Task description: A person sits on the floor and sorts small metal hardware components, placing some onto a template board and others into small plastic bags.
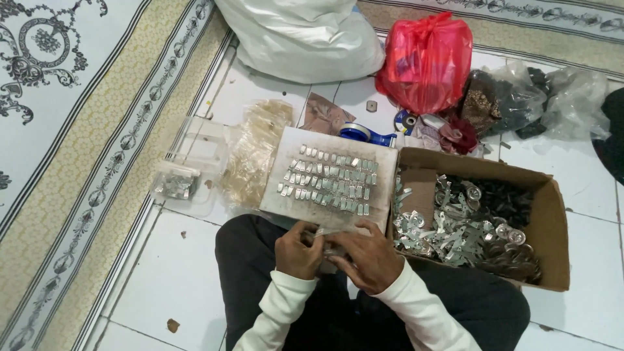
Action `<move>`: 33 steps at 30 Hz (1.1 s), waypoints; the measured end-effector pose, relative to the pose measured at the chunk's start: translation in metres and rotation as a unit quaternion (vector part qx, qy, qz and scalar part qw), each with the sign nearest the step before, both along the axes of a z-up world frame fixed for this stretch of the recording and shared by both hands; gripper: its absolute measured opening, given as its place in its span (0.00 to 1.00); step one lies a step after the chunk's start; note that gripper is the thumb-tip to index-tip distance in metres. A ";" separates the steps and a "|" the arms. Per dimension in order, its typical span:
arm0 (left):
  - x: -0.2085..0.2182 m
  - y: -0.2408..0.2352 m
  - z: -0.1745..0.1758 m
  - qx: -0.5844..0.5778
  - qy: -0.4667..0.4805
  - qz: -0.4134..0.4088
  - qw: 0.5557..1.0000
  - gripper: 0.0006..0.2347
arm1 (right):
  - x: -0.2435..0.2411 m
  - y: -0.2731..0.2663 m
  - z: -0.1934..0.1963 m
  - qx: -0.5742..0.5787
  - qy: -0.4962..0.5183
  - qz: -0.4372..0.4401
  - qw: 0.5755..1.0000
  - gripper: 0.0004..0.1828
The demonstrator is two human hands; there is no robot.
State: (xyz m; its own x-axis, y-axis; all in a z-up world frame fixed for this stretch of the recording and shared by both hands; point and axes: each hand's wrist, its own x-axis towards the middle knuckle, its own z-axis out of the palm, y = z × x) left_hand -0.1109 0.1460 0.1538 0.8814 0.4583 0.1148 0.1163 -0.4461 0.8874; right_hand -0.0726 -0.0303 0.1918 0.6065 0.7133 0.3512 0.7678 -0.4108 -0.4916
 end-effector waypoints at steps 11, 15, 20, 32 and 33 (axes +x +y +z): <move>0.017 0.005 -0.024 0.124 0.004 -0.057 0.991 0.06 | 0.027 -0.001 -0.039 -0.068 0.015 -0.057 0.996 0.15; 0.023 0.006 -0.029 0.157 -0.015 -0.042 0.987 0.03 | 0.044 0.001 -0.028 0.097 0.140 -0.034 0.985 0.20; 0.026 0.008 -0.040 0.143 -0.047 -0.042 0.988 0.04 | 0.125 -0.034 -0.069 0.169 0.189 -0.243 0.936 0.14; 0.020 -0.001 -0.023 0.063 -0.080 -0.031 0.994 0.05 | 0.170 0.002 -0.133 -0.050 0.106 -0.460 0.880 0.19; 0.019 -0.002 -0.023 0.061 -0.063 -0.033 0.996 0.05 | 0.173 0.005 -0.137 -0.070 0.083 -0.457 0.883 0.22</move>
State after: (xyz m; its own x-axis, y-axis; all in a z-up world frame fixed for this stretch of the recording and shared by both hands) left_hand -0.0918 0.1442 0.1313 0.8840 0.3758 0.2780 -0.0259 -0.5544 0.8318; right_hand 0.1001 -0.0255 0.0549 0.9860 -0.0705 0.1510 0.0070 -0.8876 -0.4605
